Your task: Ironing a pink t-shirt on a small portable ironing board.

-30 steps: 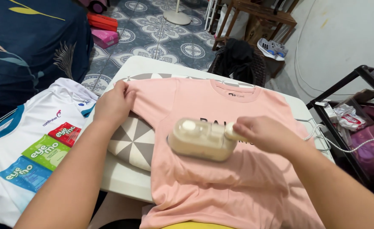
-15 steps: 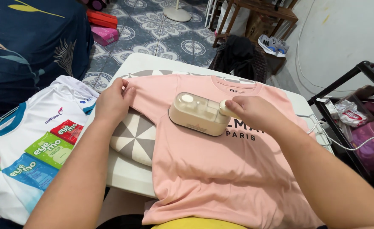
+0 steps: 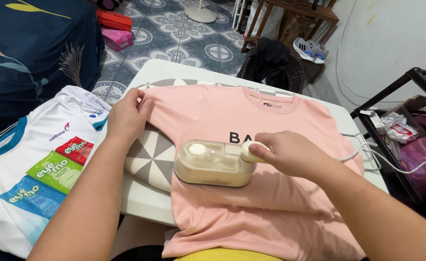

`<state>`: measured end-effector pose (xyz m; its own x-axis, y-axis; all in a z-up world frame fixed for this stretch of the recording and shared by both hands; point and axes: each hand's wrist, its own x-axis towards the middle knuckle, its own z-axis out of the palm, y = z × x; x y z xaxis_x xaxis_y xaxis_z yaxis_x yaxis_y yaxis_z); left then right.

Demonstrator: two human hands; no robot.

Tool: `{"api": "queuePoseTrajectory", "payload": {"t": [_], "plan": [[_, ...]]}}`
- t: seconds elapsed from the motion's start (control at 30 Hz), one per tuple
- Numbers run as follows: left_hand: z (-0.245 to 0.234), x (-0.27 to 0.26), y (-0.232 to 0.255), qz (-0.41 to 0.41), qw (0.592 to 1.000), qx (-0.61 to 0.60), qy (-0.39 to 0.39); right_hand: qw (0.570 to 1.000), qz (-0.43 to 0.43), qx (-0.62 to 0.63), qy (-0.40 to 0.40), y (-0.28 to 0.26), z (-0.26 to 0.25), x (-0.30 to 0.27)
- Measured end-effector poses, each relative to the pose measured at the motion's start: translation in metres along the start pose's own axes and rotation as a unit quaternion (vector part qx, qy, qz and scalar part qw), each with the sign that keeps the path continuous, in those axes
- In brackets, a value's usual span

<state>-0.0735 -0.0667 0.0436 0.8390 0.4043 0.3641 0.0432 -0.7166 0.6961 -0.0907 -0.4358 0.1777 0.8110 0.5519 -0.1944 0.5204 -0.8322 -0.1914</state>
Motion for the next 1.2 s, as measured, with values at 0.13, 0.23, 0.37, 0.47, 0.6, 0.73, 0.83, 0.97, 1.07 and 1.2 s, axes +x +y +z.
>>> {"api": "queuePoseTrajectory", "payload": {"t": [0.13,0.23,0.37,0.47,0.6,0.73,0.83,0.97,1.07,1.2], "plan": [[0.002,0.000,-0.001,-0.002,1.000,-0.008,-0.003,0.999,-0.038,0.006,0.021,-0.009,0.004,0.012],[0.003,0.001,-0.003,0.004,1.000,0.005,0.000,0.999,-0.031,-0.004,0.012,-0.019,0.002,0.016],[0.004,0.003,-0.005,0.004,1.000,0.020,-0.004,0.999,-0.036,0.010,-0.007,-0.012,-0.003,0.007],[0.004,0.003,-0.006,0.000,1.000,0.020,-0.004,0.999,-0.033,0.009,-0.016,0.016,0.000,-0.007],[0.004,0.004,-0.005,-0.005,1.000,0.003,-0.006,0.999,0.000,0.041,0.000,0.071,0.013,-0.027],[0.007,0.004,-0.007,0.004,1.000,0.011,-0.008,0.994,0.094,0.058,-0.007,0.107,0.005,-0.018],[0.007,0.004,-0.008,0.020,1.000,0.017,0.006,0.987,0.148,0.038,0.040,0.124,-0.008,0.002],[0.005,0.003,-0.007,0.005,0.999,0.032,0.000,0.990,0.119,-0.001,0.081,0.152,-0.010,0.031],[0.005,0.003,-0.008,0.005,0.999,0.035,0.001,0.992,0.099,0.018,0.082,0.155,-0.011,0.034],[0.005,0.002,-0.008,-0.006,0.999,0.037,-0.004,0.997,0.078,0.023,0.016,0.152,-0.011,0.010]]}}
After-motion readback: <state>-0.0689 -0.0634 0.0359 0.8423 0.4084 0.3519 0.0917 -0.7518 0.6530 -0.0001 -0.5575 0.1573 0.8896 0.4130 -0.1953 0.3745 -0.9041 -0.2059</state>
